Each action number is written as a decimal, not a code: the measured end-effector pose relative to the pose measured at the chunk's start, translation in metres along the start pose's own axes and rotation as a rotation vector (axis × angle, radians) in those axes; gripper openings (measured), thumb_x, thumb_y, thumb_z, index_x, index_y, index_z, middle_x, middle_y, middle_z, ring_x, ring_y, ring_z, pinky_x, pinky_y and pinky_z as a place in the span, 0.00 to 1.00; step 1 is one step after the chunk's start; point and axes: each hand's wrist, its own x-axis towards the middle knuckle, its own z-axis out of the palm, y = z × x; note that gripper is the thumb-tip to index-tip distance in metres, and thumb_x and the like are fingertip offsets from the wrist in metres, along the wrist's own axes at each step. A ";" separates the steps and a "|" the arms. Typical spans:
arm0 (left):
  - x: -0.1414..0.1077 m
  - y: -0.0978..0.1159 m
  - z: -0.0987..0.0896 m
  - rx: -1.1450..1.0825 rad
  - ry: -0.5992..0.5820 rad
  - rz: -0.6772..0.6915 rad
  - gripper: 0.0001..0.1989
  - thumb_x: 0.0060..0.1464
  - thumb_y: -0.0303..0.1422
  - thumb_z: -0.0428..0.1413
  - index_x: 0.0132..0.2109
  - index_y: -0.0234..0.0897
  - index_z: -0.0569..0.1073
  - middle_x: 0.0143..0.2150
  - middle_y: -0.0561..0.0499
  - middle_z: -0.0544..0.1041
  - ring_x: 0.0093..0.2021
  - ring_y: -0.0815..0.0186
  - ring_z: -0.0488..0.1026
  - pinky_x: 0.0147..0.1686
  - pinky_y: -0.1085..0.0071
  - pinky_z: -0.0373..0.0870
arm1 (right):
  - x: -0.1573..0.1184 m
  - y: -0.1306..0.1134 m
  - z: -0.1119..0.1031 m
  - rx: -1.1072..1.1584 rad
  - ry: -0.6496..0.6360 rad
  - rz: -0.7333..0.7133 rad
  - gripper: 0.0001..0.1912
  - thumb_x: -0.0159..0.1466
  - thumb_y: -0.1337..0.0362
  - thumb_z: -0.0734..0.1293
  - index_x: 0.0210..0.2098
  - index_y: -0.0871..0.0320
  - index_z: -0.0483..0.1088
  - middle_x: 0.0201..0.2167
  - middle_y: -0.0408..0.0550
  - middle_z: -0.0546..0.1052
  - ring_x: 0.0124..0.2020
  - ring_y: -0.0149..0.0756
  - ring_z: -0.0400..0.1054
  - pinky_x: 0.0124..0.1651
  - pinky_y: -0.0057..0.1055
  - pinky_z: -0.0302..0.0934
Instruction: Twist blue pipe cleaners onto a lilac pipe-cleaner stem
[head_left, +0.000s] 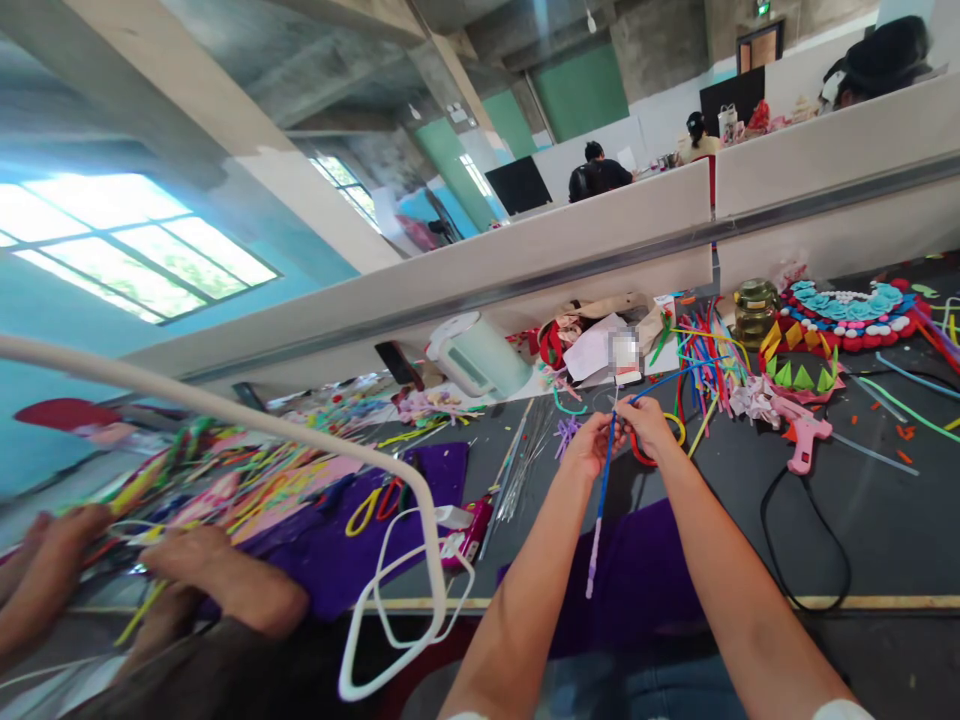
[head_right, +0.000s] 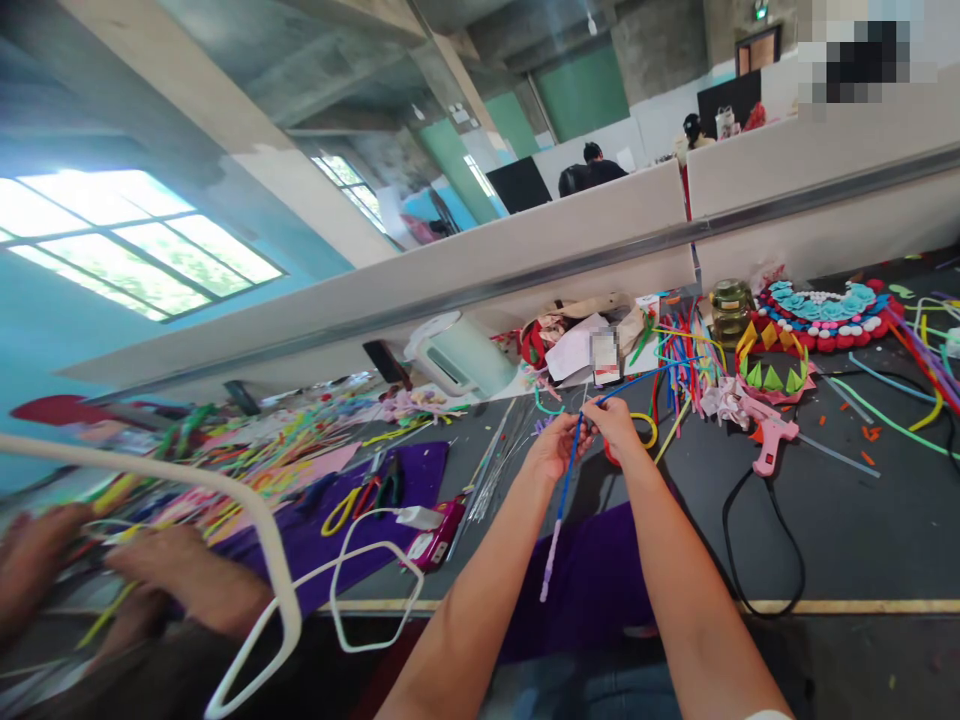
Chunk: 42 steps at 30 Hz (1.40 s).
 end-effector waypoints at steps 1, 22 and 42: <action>0.000 -0.001 0.000 0.015 -0.009 0.030 0.02 0.44 0.26 0.54 0.27 0.31 0.69 0.19 0.53 0.70 0.18 0.73 0.67 0.24 0.75 0.71 | 0.000 -0.001 0.000 -0.021 0.014 -0.015 0.06 0.48 0.63 0.65 0.22 0.60 0.66 0.14 0.37 0.66 0.14 0.23 0.57 0.17 0.21 0.49; -0.008 -0.023 -0.009 1.248 0.293 1.216 0.07 0.54 0.26 0.51 0.39 0.36 0.71 0.35 0.47 0.72 0.35 0.64 0.70 0.36 0.69 0.64 | 0.008 0.011 -0.005 -0.561 0.185 -0.252 0.11 0.51 0.59 0.63 0.23 0.61 0.71 0.19 0.43 0.72 0.22 0.31 0.64 0.27 0.26 0.57; -0.003 -0.015 -0.006 0.222 -0.028 0.582 0.06 0.44 0.32 0.57 0.31 0.34 0.72 0.22 0.55 0.70 0.19 0.73 0.65 0.22 0.73 0.70 | 0.000 0.006 0.006 -0.241 0.131 0.016 0.14 0.48 0.56 0.70 0.27 0.61 0.68 0.15 0.37 0.64 0.14 0.22 0.54 0.16 0.21 0.50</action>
